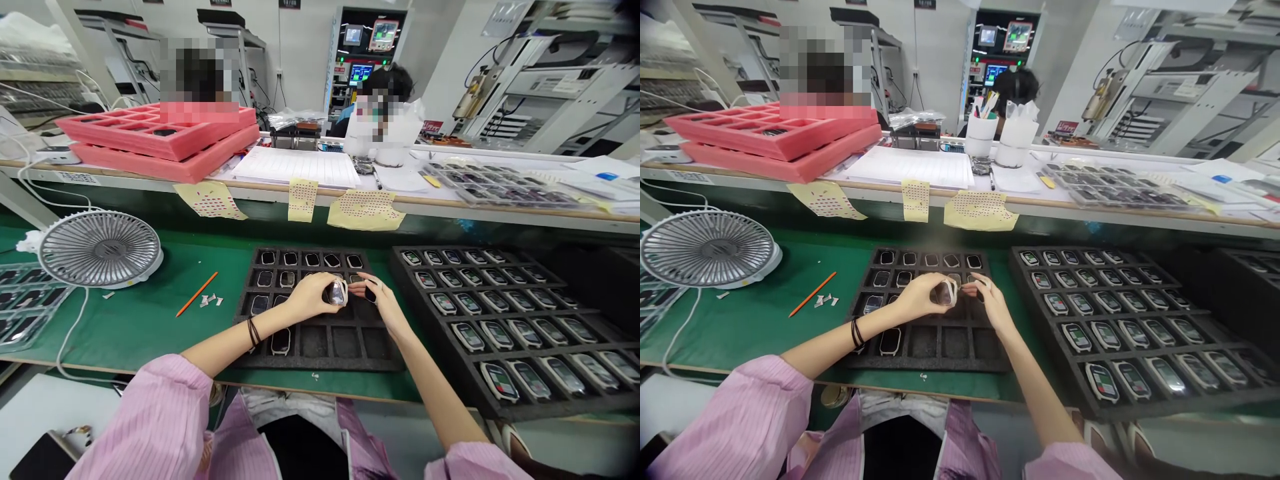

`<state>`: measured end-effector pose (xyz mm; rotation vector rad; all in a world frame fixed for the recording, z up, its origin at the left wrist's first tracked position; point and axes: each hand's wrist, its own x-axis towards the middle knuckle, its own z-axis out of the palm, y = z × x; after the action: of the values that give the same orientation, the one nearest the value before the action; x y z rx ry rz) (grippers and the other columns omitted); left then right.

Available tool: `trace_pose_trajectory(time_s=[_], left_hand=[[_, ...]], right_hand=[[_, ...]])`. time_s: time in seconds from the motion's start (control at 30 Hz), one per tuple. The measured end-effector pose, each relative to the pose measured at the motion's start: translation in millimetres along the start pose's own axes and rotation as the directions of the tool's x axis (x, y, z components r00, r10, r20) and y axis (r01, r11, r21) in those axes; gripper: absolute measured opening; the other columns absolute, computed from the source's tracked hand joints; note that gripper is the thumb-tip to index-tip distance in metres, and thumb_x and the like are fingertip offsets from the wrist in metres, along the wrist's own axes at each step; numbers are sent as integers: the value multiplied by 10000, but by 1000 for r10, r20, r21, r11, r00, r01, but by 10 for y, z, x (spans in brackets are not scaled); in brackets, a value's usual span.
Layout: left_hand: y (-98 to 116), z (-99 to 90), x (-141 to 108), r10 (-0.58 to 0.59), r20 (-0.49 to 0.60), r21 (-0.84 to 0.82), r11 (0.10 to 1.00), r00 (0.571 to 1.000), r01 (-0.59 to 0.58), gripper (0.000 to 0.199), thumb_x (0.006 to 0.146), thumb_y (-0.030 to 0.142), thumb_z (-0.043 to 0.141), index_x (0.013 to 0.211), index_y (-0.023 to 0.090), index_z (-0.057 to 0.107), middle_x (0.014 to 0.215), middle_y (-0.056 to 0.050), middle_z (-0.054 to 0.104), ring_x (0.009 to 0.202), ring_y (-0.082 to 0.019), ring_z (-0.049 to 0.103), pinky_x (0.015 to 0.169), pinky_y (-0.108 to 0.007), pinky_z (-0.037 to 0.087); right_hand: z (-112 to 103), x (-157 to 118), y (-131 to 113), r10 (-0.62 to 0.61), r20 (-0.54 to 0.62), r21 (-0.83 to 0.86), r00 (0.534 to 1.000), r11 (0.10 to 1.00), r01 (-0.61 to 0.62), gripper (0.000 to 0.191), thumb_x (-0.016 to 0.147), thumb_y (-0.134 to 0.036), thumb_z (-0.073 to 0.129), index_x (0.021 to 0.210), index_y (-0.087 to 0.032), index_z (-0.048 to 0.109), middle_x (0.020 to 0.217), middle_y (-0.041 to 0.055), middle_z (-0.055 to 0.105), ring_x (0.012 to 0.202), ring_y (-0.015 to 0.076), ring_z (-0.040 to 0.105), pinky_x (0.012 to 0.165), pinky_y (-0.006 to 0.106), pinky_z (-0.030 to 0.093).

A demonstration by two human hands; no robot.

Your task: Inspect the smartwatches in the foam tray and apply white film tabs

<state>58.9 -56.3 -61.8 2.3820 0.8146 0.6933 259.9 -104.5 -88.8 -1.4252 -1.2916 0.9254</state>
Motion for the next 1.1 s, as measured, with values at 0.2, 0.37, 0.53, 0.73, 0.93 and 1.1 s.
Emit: trace_pose_trajectory(time_s=[0.2,0.37,0.53,0.73,0.93,1.1], left_hand=[[-69,201,64,-35,187,176,984,982,1,414,685,280,771,1055,164,623,1158,-105,669,1132,-304,569,987,-443,403],[-20,-34,-100,-38,173,148,989,984,12,434,723,311,763,1106,177,609,1201,-86,658,1150,-270,567,996,-416,404],[1,-158,-563,28,196,192,979,980,-67,520,739,383,757,1199,202,593,1334,-126,585,1277,-297,490,1130,-509,263],[4,-172,-906,27,280,301,947,960,-114,689,824,530,649,1372,163,450,1459,-200,443,1355,-330,407,1102,-521,294],[2,-518,-1168,-123,306,392,920,944,-7,243,884,309,640,1074,162,602,1102,-73,678,1003,-230,628,870,-342,407],[12,-542,-1212,-150,366,478,877,919,-47,478,791,323,747,1189,160,538,1116,-78,683,1027,-234,618,833,-326,383]], right_hand=[[-165,-8,245,-84,21,-346,996,934,86,346,809,-395,533,1081,-223,658,876,47,635,912,271,618,924,476,425],[-201,-100,300,-91,108,-417,990,900,128,256,854,-413,525,1011,-234,619,869,50,673,804,245,625,803,407,475],[-162,-232,280,-254,90,-573,963,777,259,320,899,-446,491,1023,-217,676,1095,141,601,1057,319,568,937,492,433],[74,-456,74,-368,164,-593,915,704,390,371,965,-410,424,1263,-264,589,1326,129,536,1259,311,498,1040,513,402],[447,-721,-133,-322,610,-448,724,613,651,476,997,-337,401,1471,-331,368,1552,23,362,1431,251,326,1193,520,205],[616,-810,-124,-221,780,-413,585,519,748,565,1004,-396,379,1530,-280,209,1580,19,272,1473,266,207,1188,570,182]])
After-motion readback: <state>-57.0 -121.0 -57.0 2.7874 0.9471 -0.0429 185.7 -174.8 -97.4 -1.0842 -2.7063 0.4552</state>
